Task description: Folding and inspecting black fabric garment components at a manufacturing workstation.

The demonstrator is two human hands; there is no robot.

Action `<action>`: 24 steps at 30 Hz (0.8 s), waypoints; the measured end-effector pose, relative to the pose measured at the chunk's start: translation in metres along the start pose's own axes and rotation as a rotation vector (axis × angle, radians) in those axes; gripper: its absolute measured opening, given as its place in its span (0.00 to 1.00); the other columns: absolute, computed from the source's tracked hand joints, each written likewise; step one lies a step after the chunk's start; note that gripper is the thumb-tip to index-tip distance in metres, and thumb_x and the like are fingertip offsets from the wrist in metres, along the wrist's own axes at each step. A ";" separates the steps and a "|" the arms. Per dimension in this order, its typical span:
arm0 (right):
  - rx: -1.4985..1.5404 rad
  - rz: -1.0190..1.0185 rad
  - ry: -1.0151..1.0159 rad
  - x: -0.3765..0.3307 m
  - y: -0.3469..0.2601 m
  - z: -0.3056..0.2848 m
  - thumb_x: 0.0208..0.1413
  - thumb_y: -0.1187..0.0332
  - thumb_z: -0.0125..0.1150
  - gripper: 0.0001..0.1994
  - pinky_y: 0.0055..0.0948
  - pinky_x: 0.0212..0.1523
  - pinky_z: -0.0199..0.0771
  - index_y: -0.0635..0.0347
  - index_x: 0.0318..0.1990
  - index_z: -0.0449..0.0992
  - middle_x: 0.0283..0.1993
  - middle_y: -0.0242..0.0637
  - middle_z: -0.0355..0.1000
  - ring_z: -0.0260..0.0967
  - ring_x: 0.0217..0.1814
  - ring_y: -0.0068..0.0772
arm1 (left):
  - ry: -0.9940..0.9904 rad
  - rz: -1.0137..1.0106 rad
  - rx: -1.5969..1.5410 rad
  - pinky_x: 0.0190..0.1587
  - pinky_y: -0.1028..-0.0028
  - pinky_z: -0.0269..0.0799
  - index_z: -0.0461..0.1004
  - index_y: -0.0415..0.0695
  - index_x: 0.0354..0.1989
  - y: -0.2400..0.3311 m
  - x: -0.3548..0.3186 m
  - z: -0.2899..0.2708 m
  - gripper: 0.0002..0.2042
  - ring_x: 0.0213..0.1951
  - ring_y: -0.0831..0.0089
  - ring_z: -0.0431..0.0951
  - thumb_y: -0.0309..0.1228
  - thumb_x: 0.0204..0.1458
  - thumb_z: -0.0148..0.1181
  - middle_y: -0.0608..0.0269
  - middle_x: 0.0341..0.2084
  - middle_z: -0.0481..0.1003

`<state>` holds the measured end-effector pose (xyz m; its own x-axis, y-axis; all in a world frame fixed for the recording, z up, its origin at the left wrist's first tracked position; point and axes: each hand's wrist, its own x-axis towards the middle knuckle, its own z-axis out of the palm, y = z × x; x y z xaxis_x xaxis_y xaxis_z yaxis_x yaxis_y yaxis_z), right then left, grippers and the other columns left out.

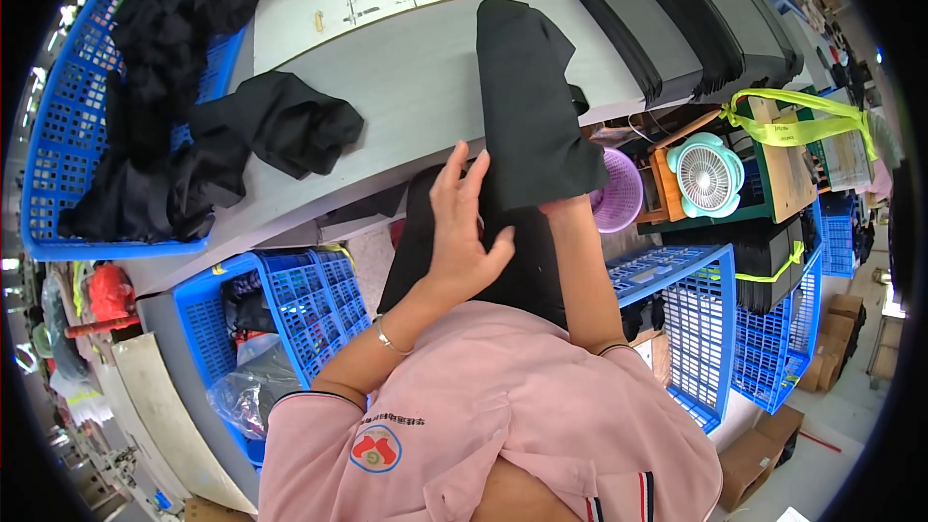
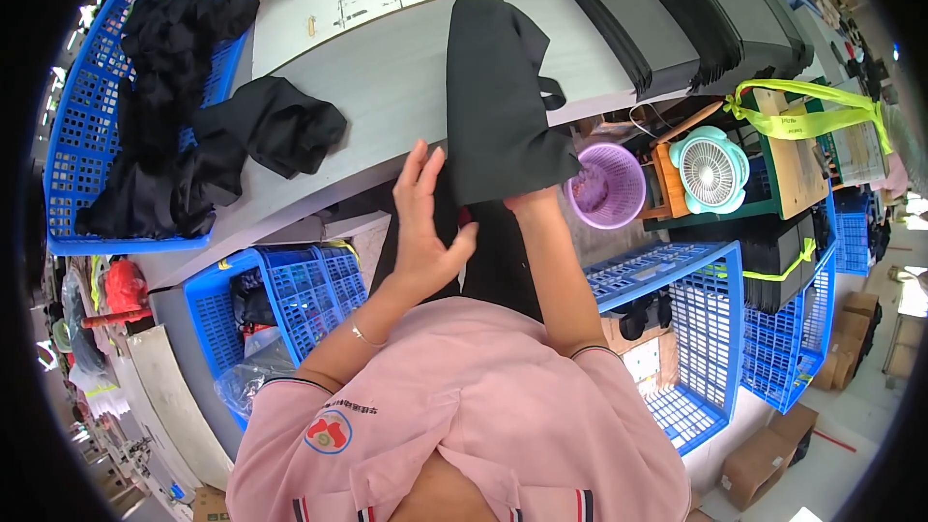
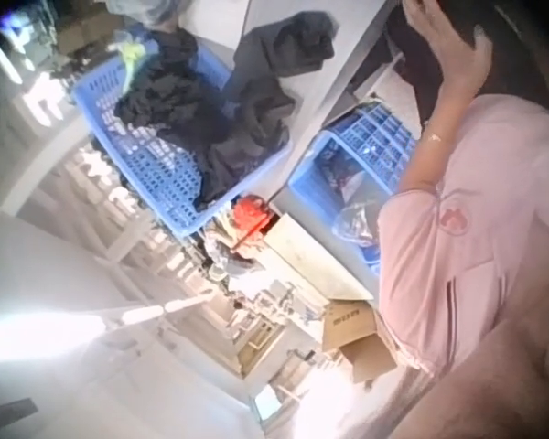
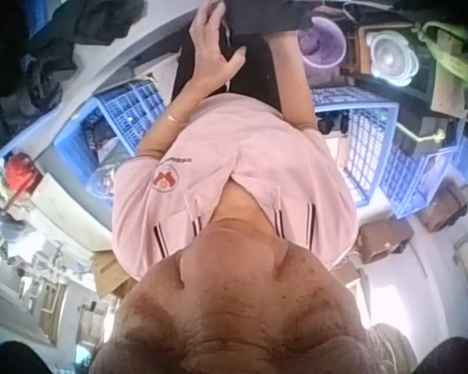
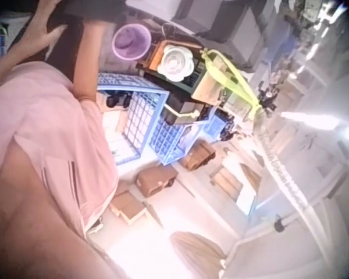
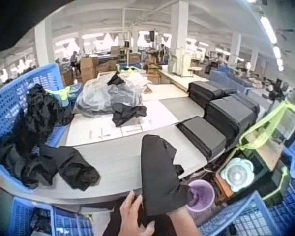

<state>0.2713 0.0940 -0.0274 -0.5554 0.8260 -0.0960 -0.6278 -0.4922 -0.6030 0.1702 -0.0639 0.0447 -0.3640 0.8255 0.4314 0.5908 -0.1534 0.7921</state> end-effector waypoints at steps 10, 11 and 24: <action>-0.184 0.107 0.262 -0.034 -0.019 0.058 0.61 0.61 0.55 0.21 0.33 0.48 0.80 0.63 0.57 0.71 0.53 0.41 0.74 0.75 0.52 0.36 | 0.228 0.018 -0.047 0.58 0.69 0.63 0.72 0.44 0.60 0.007 0.022 0.010 0.32 0.55 0.58 0.66 0.10 0.41 0.49 0.56 0.59 0.67; -0.185 0.109 0.264 -0.038 -0.019 0.062 0.61 0.61 0.55 0.21 0.33 0.48 0.80 0.63 0.57 0.71 0.53 0.41 0.74 0.75 0.52 0.36 | 0.227 0.014 -0.047 0.58 0.69 0.63 0.72 0.44 0.60 0.007 0.023 0.010 0.32 0.55 0.58 0.66 0.10 0.41 0.49 0.56 0.59 0.67; 0.138 0.170 0.083 -0.039 -0.004 0.056 0.59 0.65 0.59 0.19 0.31 0.50 0.81 0.62 0.56 0.72 0.53 0.40 0.75 0.76 0.51 0.34 | 0.140 0.104 -0.120 0.69 0.60 0.53 0.56 0.40 0.69 0.001 0.016 0.012 0.41 0.70 0.48 0.54 0.04 0.39 0.44 0.47 0.70 0.54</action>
<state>0.2646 0.0487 0.0235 -0.6165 0.7449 -0.2550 -0.6006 -0.6544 -0.4595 0.1740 -0.0443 0.0472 -0.4065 0.7196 0.5629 0.5433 -0.3049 0.7822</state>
